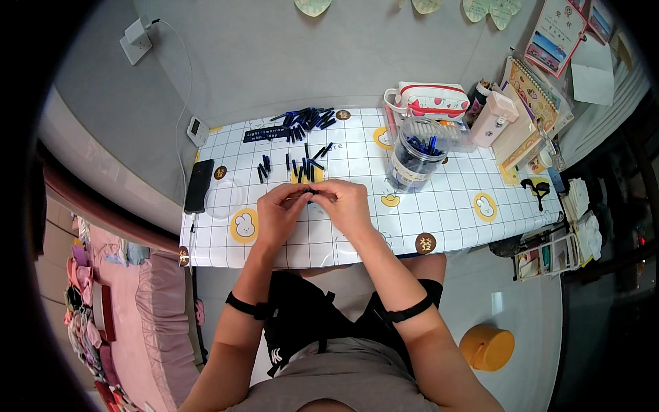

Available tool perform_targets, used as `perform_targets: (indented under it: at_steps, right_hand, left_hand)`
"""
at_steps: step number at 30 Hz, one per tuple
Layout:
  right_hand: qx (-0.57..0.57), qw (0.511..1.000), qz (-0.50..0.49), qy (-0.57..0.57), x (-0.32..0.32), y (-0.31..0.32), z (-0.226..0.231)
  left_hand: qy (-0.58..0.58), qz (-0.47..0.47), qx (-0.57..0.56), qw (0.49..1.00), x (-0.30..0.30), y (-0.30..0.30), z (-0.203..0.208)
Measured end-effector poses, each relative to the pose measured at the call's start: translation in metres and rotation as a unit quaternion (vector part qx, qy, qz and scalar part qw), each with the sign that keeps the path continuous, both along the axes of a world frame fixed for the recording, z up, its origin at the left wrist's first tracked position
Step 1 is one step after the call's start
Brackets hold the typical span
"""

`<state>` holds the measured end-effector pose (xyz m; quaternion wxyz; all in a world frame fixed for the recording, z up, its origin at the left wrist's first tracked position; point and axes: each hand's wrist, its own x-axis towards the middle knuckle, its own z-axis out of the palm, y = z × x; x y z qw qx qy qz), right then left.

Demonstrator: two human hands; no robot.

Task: The person assembles blue pens by hand at a desk. They pick up pen barrels and caps, screw them together, and place the completed pens into a clear container.

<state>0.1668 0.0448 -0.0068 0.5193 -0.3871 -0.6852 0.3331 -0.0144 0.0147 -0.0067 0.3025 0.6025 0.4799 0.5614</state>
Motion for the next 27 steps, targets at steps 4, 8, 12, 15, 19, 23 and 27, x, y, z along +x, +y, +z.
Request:
perform_targets:
  at_steps: [4,8,12,15,19,23,27]
  right_hand:
    - [-0.008,1.000,0.002,-0.022,0.000,-0.002,0.004]
    - [-0.008,1.000,0.007,-0.018,0.002,-0.002,0.005]
    - [-0.033,0.999,0.005,-0.013,0.002,-0.003,0.003]
    - [-0.050,0.998,0.000,-0.033,0.003,-0.003,0.005]
    - [-0.057,0.998,0.009,-0.018,0.001,-0.003,0.005]
    - [-0.022,0.999,-0.003,-0.035,0.001,-0.005,0.009]
    - [0.058,0.997,-0.023,-0.041,0.003,-0.006,0.011]
  left_hand:
    - [0.012,0.012,0.012,1.000,-0.001,0.001,0.000]
    - [0.032,0.018,-0.020,0.999,-0.004,-0.001,-0.002]
    - [0.040,0.022,-0.030,0.999,-0.004,-0.001,-0.001]
    - [0.041,0.015,-0.027,0.999,-0.001,-0.002,0.004]
    - [0.047,0.012,-0.031,0.998,-0.003,-0.001,0.004]
    - [0.068,0.020,-0.038,0.997,-0.002,-0.004,0.015]
    - [0.103,0.019,0.004,0.995,0.002,-0.011,0.033]
